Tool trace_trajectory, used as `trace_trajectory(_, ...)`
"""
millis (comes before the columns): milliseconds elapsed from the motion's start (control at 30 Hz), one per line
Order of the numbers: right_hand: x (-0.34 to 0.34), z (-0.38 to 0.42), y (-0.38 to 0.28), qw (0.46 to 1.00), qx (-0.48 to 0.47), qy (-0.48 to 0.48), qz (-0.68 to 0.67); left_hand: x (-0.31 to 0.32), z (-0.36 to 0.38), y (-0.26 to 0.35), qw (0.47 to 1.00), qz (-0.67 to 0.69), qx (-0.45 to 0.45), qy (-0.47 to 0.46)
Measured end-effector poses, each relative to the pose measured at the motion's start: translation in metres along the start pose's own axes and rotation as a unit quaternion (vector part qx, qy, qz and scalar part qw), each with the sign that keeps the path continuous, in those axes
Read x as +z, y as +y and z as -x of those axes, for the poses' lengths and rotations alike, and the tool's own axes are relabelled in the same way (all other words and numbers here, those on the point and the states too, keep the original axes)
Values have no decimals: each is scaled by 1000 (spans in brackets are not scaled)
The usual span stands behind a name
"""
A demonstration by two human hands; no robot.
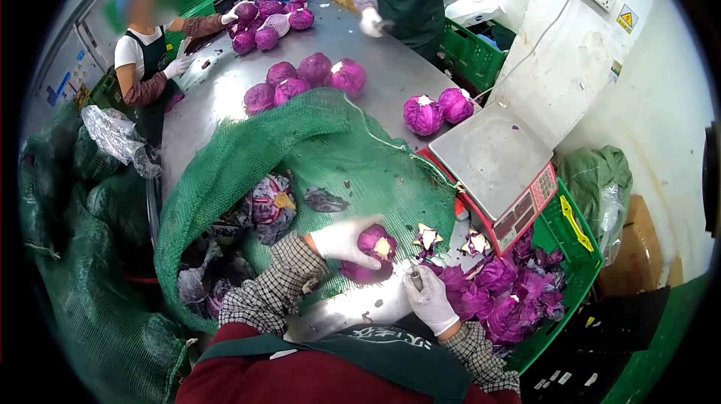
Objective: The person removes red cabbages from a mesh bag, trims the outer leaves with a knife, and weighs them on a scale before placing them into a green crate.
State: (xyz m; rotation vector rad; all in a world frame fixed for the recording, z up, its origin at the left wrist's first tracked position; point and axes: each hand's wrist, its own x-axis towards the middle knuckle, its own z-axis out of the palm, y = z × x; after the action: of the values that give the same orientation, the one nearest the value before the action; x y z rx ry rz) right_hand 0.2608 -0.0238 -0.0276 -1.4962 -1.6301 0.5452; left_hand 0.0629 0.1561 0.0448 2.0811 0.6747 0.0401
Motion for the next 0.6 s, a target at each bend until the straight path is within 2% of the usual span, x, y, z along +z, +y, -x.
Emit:
trace_trajectory(133, -1, -9, -14, 991, 118, -54, -44, 18, 8, -13, 997, -19, -47, 59)
trace_trajectory(233, -4, -13, -28, 988, 119, -88, 32, 26, 11, -10, 993, 6, -73, 93)
trace_trajectory(333, -3, -11, -29, 989, 93, -85, 75, 23, 12, 2, 991, 20, -107, 78)
trace_trajectory(467, -3, -12, -21, 987, 48, -85, 128, 30, 12, 4, 987, -41, -81, 129)
trace_trajectory(600, -1, -21, -21, 979, 25, -89, 181, 31, 8, 4, 988, 14, -79, 132)
